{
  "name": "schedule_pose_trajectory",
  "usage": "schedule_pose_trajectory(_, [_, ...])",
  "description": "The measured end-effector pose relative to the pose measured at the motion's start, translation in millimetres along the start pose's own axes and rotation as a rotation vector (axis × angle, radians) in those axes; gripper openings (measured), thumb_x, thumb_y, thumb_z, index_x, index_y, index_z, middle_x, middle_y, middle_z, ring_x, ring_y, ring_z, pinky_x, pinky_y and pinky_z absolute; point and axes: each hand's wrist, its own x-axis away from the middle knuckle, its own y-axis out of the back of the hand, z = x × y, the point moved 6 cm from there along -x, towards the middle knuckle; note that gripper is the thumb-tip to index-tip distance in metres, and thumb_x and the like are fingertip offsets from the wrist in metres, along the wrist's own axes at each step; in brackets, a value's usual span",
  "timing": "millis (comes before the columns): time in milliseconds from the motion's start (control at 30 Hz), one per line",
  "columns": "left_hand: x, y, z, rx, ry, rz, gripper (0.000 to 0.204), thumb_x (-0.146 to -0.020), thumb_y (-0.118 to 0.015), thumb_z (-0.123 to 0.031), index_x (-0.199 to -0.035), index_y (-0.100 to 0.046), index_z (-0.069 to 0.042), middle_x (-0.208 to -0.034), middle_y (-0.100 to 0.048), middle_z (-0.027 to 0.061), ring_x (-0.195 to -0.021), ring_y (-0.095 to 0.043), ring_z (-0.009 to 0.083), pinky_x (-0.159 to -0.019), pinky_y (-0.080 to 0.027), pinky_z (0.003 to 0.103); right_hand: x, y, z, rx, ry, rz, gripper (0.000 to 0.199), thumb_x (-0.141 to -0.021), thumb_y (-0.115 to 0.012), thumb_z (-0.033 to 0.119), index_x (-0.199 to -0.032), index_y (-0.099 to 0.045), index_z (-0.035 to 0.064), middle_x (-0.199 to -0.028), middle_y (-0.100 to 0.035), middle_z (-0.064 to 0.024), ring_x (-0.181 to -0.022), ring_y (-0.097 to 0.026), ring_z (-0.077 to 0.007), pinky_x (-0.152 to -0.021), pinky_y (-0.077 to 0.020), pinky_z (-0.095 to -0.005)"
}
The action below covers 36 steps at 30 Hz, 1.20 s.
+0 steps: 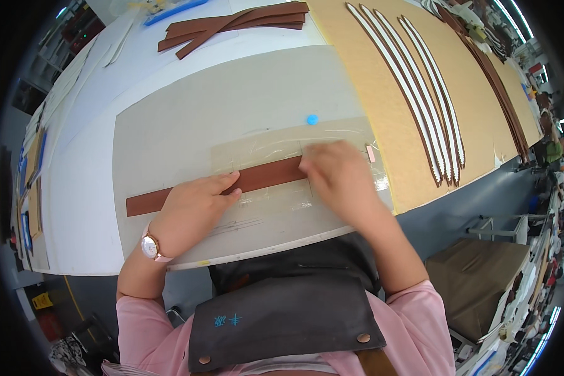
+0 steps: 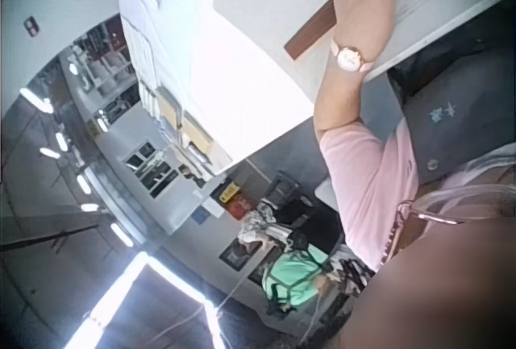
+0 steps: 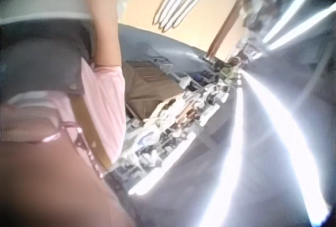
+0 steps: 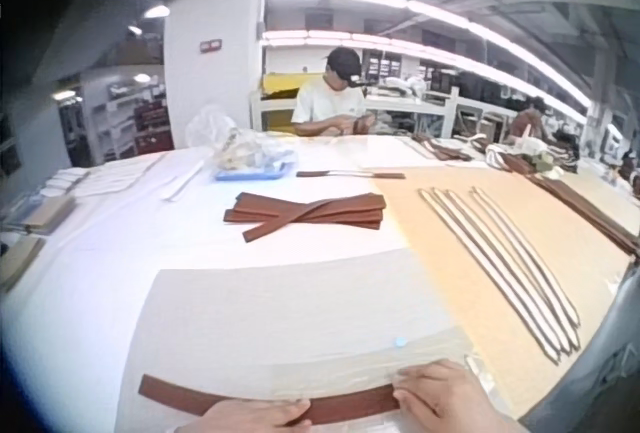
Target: The recorder is assembling leather belt components by applying adhesive and aligning layers on a workshop table.
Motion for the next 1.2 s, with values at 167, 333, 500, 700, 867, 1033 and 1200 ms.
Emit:
schedule_pose_trajectory(167, [-2, -2, 3, 0.029, 0.007, 0.0, 0.024, -0.1, -0.051, -0.012, -0.107, -0.071, 0.001, -0.129, -0.065, 0.0161, -0.121, -0.062, 0.0289, -0.092, -0.055, 0.037, -50, 2, -43, -0.228, -0.377, -0.025, 0.022, -0.09, -0.069, 0.006, -0.111, -0.068, 0.001, -0.103, -0.065, -0.0112, -0.085, -0.06, -0.025, -0.078, -0.0503, -0.0316])
schedule_pose_trajectory(333, [2, -4, 6, 0.021, 0.019, -0.049, 0.026, -0.099, -0.056, -0.02, -0.102, -0.075, -0.002, -0.127, -0.068, 0.0124, -0.116, -0.065, 0.0274, -0.092, -0.055, 0.037, -61, -17, -49, -0.044, -0.347, 0.132, 0.015, -0.091, -0.065, 0.006, -0.105, -0.066, 0.0003, -0.097, -0.06, -0.014, -0.082, -0.062, -0.0301, -0.076, -0.0519, -0.0385])
schedule_pose_trajectory(500, [0, -4, 6, 0.065, 0.028, -0.049, 0.026, -0.099, -0.056, -0.019, -0.102, -0.075, 0.0, -0.126, -0.068, 0.0144, -0.114, -0.066, 0.0289, -0.091, -0.055, 0.037, -62, -23, -57, 0.003, -0.202, -0.028, 0.01, -0.093, -0.062, 0.005, -0.102, -0.064, -0.0002, -0.095, -0.06, -0.0145, -0.081, -0.061, -0.0308, -0.073, -0.0503, -0.039])
schedule_pose_trajectory(700, [4, -3, 6, 0.044, 0.014, -0.051, 0.025, -0.097, -0.057, -0.016, -0.103, -0.074, 0.001, -0.125, -0.068, 0.0164, -0.115, -0.065, 0.0293, -0.091, -0.055, 0.038, -65, -14, 26, -0.371, -0.324, 0.004, 0.007, -0.096, -0.057, 0.005, -0.1, -0.06, -0.0003, -0.084, -0.062, -0.0158, -0.075, -0.061, -0.0336, -0.068, -0.0487, -0.039])
schedule_pose_trajectory(867, [2, -3, 7, 0.065, -0.004, -0.04, 0.024, -0.09, -0.06, -0.009, -0.108, -0.073, 0.0, -0.128, -0.066, 0.0166, -0.117, -0.064, 0.0293, -0.091, -0.056, 0.038, -62, -60, 51, -0.468, -0.215, 0.209, 0.009, -0.097, -0.055, 0.005, -0.105, -0.056, 0.0009, -0.072, -0.062, -0.0155, -0.067, -0.061, -0.0324, -0.063, -0.0478, -0.0401])
schedule_pose_trajectory(1033, [3, 0, 6, 0.095, 0.003, 0.017, 0.027, -0.087, -0.061, -0.006, -0.111, -0.072, 0.001, -0.131, -0.064, 0.0169, -0.119, -0.062, 0.0289, -0.092, -0.055, 0.037, -58, -71, 46, -0.583, -0.364, 0.288, 0.007, -0.093, -0.058, 0.003, -0.1, -0.058, 0.0005, -0.074, -0.065, -0.0149, -0.066, -0.063, -0.0272, -0.061, -0.0486, -0.0369])
schedule_pose_trajectory(1200, [3, -4, 9, 0.148, 0.013, 0.083, 0.028, -0.087, -0.06, -0.005, -0.111, -0.071, 0.002, -0.13, -0.064, 0.0182, -0.119, -0.062, 0.0292, -0.094, -0.054, 0.037, -54, -79, 48, -0.568, -0.277, 0.275, 0.007, -0.088, -0.061, 0.002, -0.095, -0.061, 0.0005, -0.076, -0.067, -0.0144, -0.065, -0.065, -0.0259, -0.06, -0.0501, -0.0343])
